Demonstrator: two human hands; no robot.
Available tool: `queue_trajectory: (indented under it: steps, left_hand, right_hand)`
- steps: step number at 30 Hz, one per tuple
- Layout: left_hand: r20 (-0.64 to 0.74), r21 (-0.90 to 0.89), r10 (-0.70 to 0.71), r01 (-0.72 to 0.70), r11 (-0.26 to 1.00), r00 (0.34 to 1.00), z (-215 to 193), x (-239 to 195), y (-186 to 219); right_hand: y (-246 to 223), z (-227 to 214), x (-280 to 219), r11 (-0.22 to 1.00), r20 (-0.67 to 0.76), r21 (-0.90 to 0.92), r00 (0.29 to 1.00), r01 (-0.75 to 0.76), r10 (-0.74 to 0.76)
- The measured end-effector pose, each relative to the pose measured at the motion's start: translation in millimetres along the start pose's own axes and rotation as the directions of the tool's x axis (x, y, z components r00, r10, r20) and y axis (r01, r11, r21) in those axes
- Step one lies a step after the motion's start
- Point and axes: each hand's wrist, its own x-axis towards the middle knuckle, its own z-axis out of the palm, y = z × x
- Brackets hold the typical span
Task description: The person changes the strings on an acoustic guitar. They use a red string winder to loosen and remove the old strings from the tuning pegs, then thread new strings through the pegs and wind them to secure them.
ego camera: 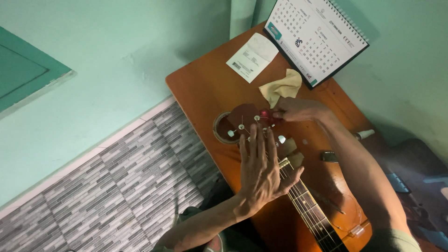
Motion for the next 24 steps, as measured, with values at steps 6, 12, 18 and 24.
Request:
queue_trajectory:
  steps: [6,12,18,24]
  left_hand:
    - [0.136,-0.037,-0.01,0.015,0.999,0.991,-9,6,1]
    - [0.155,0.004,-0.005,0.004,1.0,0.988,-13,8,4]
    - [0.107,-0.023,0.014,-0.011,1.0,0.994,-14,8,5]
    - [0.1,-0.024,0.007,-0.005,1.0,0.995,-4,5,3]
  right_hand:
    - [2,-1,-4,0.998,-0.021,-0.059,0.999,0.025,-0.026]
    - [-7,-14,2,0.974,-0.441,0.056,0.88,0.22,-0.173]
    - [15,-17,-7,1.0,0.05,0.011,0.999,0.005,-0.006]
    - [-45,-21,-30,0.972,-0.427,-0.033,0.877,0.231,-0.222]
